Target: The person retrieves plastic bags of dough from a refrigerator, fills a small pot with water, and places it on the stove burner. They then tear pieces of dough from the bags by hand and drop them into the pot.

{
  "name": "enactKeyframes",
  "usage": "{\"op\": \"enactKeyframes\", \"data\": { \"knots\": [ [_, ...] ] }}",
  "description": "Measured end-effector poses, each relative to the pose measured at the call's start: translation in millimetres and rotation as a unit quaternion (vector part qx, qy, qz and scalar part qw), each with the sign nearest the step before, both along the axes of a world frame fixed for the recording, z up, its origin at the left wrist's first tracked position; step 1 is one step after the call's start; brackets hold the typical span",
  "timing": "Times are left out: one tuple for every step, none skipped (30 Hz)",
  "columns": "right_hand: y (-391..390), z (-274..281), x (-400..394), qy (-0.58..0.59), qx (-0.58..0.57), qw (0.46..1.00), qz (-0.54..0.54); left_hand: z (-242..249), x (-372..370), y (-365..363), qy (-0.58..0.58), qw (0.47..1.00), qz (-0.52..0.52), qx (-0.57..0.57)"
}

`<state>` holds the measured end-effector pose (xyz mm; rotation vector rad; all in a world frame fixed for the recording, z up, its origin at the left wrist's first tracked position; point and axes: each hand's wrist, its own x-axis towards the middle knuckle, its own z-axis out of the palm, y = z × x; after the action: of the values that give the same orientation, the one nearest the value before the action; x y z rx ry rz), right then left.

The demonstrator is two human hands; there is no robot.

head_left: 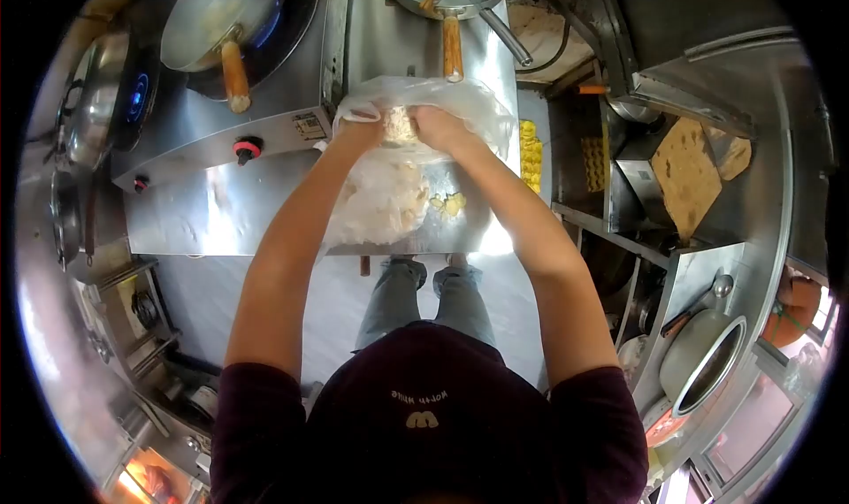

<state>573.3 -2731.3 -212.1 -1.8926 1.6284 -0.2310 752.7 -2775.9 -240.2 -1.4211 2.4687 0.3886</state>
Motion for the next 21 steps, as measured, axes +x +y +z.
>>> {"op": "enactKeyframes", "data": {
  "knots": [
    [1.1,-6.8,4.2,-0.01,-0.009,1.0,0.003,0.5,2.1,-1.9,0.002,0.999,-0.016,0.028],
    [3.9,-8.7,5.3,0.0,-0.044,0.999,0.022,15.8,-0.2,-4.2,0.005,0.998,-0.031,0.055],
    [9.6,-9.4,3.7,0.01,-0.079,0.996,0.042,21.8,-0.9,-4.7,0.009,0.995,-0.046,0.083],
    [12.0,-9.4,0.6,0.021,-0.115,0.991,0.062,26.0,-2.1,-3.9,0.025,0.997,-0.044,0.058],
    [11.9,-16.8,-3.9,0.0,-0.062,0.998,0.028,27.2,-2.5,-3.0,0.041,0.998,-0.042,0.033],
    [11.2,-27.0,-9.8,-0.02,-0.009,1.0,-0.006,26.1,-1.6,-3.0,0.058,0.997,-0.04,0.008],
    [11.2,-37.0,-17.6,-0.039,0.044,0.997,-0.039,24.5,0.3,-0.9,0.084,0.996,-0.027,-0.025],
    [10.6,-12.4,-26.5,0.023,0.036,0.998,-0.04,17.0,4.1,2.9,0.109,0.992,-0.013,-0.056],
    [11.8,-2.9,-34.6,-0.017,0.017,0.999,-0.027,13.1,6.7,5.2,0.134,0.987,0.001,-0.089],
    [13.8,2.7,-42.3,-0.059,-0.002,0.998,-0.013,22.2,4.6,5.2,0.081,0.995,-0.014,-0.053],
    [14.9,5.0,-46.5,-0.1,-0.021,0.995,0.0,40.6,-1.1,3.6,0.028,0.999,-0.028,-0.016],
    [13.4,8.3,-46.4,-0.249,0.103,0.957,-0.11,51.1,-5.3,4.1,-0.025,0.999,-0.043,0.021],
    [13.1,12.5,-48.4,-0.272,0.167,0.938,-0.135,57.9,-9.6,8.4,0.033,0.999,-0.035,0.0],
    [11.6,27.9,-49.1,-0.294,0.228,0.914,-0.16,60.4,-12.0,12.2,0.091,0.995,-0.027,-0.022],
    [10.6,37.4,-49.4,-0.315,0.288,0.886,-0.183,63.6,-13.5,13.4,0.149,0.988,-0.021,-0.045],
    [10.4,37.0,-49.3,-0.355,0.308,0.862,-0.193,57.0,-14.0,14.6,0.213,0.977,0.001,-0.01],
    [10.2,34.7,-48.8,-0.393,0.326,0.836,-0.2,38.8,-13.4,17.4,0.277,0.96,0.023,0.025],
    [9.4,31.0,-48.8,-0.43,0.344,0.809,-0.207,35.4,-14.6,18.3,0.34,0.938,0.045,0.058],
    [8.0,25.7,-49.5,-0.449,0.349,0.793,-0.219,31.8,-15.8,16.6,0.345,0.927,0.11,0.094],
    [6.0,22.6,-49.8,-0.467,0.355,0.776,-0.232,37.0,-21.7,17.6,0.349,0.911,0.175,0.131],
    [4.7,19.4,-51.0,-0.484,0.361,0.759,-0.246,41.6,-28.5,19.2,0.35,0.89,0.238,0.168]
  ]
}}
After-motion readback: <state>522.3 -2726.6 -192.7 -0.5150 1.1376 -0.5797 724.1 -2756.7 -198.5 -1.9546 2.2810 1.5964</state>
